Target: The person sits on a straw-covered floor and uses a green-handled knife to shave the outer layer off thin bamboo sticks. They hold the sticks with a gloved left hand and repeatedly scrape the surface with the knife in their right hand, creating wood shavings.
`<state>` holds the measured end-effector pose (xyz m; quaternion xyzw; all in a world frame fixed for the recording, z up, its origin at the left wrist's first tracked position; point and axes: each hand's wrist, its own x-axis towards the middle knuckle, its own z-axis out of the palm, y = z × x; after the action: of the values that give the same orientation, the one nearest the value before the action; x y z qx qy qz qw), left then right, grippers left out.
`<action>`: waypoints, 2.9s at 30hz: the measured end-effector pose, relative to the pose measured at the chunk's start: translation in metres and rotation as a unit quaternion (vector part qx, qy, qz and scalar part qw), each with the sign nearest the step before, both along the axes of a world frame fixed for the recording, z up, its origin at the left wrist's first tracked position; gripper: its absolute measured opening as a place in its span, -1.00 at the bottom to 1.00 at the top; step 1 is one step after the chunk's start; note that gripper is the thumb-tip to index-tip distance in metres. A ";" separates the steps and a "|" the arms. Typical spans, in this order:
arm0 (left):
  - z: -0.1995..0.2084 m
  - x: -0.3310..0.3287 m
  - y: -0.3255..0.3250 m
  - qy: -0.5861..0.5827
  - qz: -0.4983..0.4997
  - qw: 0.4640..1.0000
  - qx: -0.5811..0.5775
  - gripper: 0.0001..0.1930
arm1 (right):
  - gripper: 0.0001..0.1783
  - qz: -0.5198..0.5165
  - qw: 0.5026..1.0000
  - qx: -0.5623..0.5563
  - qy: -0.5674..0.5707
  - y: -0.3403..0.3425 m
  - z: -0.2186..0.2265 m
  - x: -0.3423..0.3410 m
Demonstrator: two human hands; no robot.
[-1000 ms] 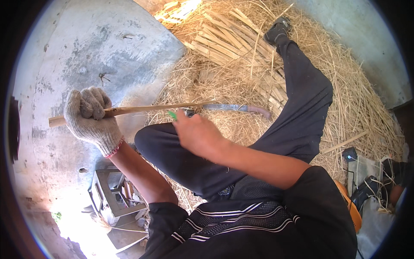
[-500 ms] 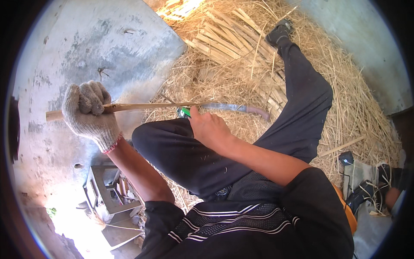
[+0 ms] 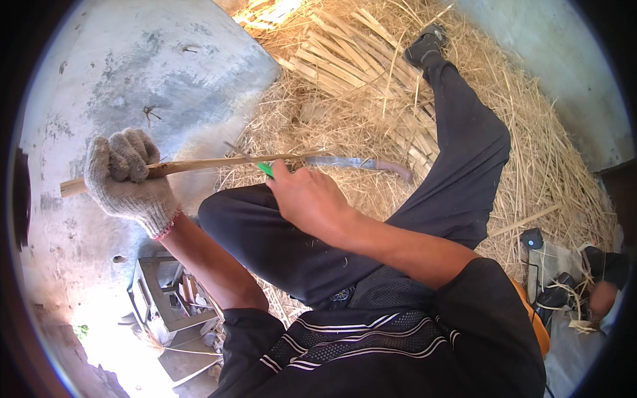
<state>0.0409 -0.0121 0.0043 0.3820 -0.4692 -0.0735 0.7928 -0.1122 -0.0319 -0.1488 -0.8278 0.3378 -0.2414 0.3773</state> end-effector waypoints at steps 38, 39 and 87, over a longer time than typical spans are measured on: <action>0.012 -0.018 -0.024 0.025 0.108 0.994 -0.007 -0.74 | -0.63 0.081 0.984 0.151 -0.057 -0.043 -0.005 -0.011; 0.012 -0.020 -0.026 0.023 0.111 0.994 0.000 -0.74 | -0.63 0.083 0.990 0.082 -0.080 -0.038 -0.009 -0.009; 0.007 -0.024 -0.022 0.040 0.014 0.998 0.056 -0.55 | -0.66 0.059 0.920 0.068 0.382 -0.106 -0.292 0.024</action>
<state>0.0172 -0.0344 0.0118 0.4291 -0.4266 -0.1041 0.7893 -0.0878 -0.1384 -0.4406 -0.8480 0.4223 0.1394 0.2884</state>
